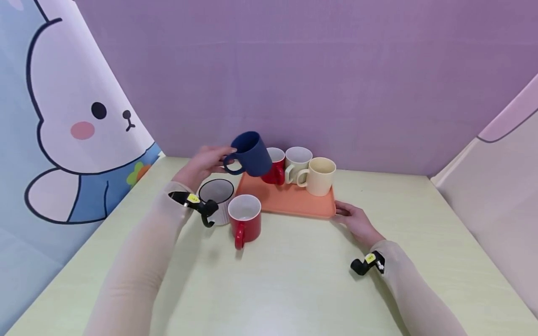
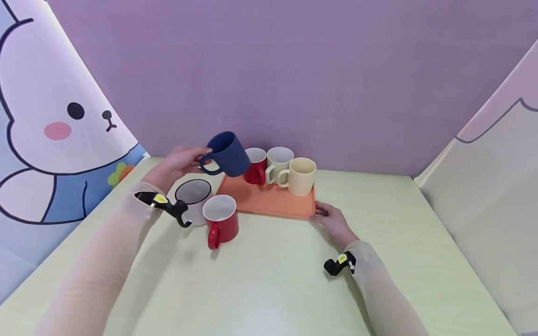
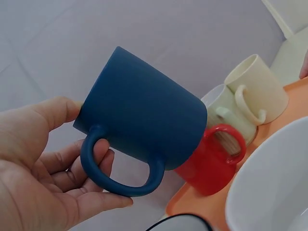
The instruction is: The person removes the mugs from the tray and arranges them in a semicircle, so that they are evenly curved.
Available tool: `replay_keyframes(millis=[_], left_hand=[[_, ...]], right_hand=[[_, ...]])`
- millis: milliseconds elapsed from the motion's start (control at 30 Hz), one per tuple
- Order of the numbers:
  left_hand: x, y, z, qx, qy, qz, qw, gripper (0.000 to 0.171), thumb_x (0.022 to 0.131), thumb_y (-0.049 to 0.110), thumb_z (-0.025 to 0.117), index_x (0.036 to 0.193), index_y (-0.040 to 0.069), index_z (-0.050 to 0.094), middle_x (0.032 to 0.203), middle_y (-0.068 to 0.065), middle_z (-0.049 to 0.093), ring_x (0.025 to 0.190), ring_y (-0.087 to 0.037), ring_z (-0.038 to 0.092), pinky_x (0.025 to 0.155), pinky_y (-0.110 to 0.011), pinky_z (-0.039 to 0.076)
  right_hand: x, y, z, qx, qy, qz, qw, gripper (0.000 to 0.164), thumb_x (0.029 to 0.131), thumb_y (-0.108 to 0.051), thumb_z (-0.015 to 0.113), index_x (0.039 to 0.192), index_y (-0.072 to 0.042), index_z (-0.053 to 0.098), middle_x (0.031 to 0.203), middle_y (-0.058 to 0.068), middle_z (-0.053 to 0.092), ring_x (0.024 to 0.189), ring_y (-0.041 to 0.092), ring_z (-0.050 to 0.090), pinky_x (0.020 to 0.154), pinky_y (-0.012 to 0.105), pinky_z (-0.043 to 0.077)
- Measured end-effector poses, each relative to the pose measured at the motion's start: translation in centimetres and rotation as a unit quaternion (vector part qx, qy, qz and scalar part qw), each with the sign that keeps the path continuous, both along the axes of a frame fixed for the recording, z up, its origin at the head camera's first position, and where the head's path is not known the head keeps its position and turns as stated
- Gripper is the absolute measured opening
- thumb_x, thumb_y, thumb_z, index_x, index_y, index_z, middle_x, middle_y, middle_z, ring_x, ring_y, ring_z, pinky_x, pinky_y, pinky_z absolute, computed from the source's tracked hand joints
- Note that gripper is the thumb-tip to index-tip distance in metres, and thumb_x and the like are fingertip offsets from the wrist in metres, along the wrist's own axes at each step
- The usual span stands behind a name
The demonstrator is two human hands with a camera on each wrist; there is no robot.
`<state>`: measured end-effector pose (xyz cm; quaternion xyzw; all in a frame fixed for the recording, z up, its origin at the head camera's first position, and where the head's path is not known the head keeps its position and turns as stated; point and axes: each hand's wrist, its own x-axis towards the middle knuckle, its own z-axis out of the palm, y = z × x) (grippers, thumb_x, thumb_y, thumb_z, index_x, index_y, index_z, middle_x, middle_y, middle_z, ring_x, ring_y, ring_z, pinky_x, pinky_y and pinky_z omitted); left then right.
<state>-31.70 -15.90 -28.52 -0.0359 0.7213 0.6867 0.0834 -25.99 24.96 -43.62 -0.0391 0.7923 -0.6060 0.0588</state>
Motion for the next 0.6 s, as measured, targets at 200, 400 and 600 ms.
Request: replay_keyframes(millis=[200, 400, 600], left_hand=[[0.5, -1.9, 0.0, 0.007, 0.003, 0.028, 0.9996, 0.019, 0.096, 0.019, 0.065, 0.107, 0.004, 0.06, 0.074, 0.004, 0.065, 0.072, -0.007, 0.066, 0.069, -0.027, 0.059], [1.0, -3.8, 0.0, 0.009, 0.006, 0.038, 0.9992, 0.02, 0.097, 0.021, 0.065, 0.107, 0.005, 0.058, 0.074, 0.006, 0.064, 0.073, -0.006, 0.066, 0.07, -0.026, 0.058], [1.5, -5.5, -0.1, 0.028, 0.002, 0.052, 0.9983, 0.014, 0.096, 0.02, 0.066, 0.101, 0.008, 0.059, 0.076, 0.006, 0.065, 0.072, -0.006, 0.065, 0.066, -0.025, 0.058]], right_hand=[[0.1, 0.1, -0.1, -0.002, 0.008, 0.006, 1.0, 0.056, 0.093, 0.007, 0.06, 0.144, 0.015, 0.037, 0.135, 0.035, 0.05, 0.118, 0.029, 0.055, 0.085, 0.013, 0.048], [0.1, 0.1, -0.1, -0.001, 0.008, 0.004, 1.0, 0.055, 0.093, 0.008, 0.059, 0.144, 0.014, 0.038, 0.135, 0.035, 0.05, 0.118, 0.03, 0.055, 0.086, 0.013, 0.048], [0.0, 0.1, 0.0, 0.005, 0.006, 0.001, 1.0, 0.055, 0.093, 0.008, 0.059, 0.144, 0.014, 0.038, 0.135, 0.035, 0.05, 0.121, 0.035, 0.052, 0.086, 0.013, 0.047]])
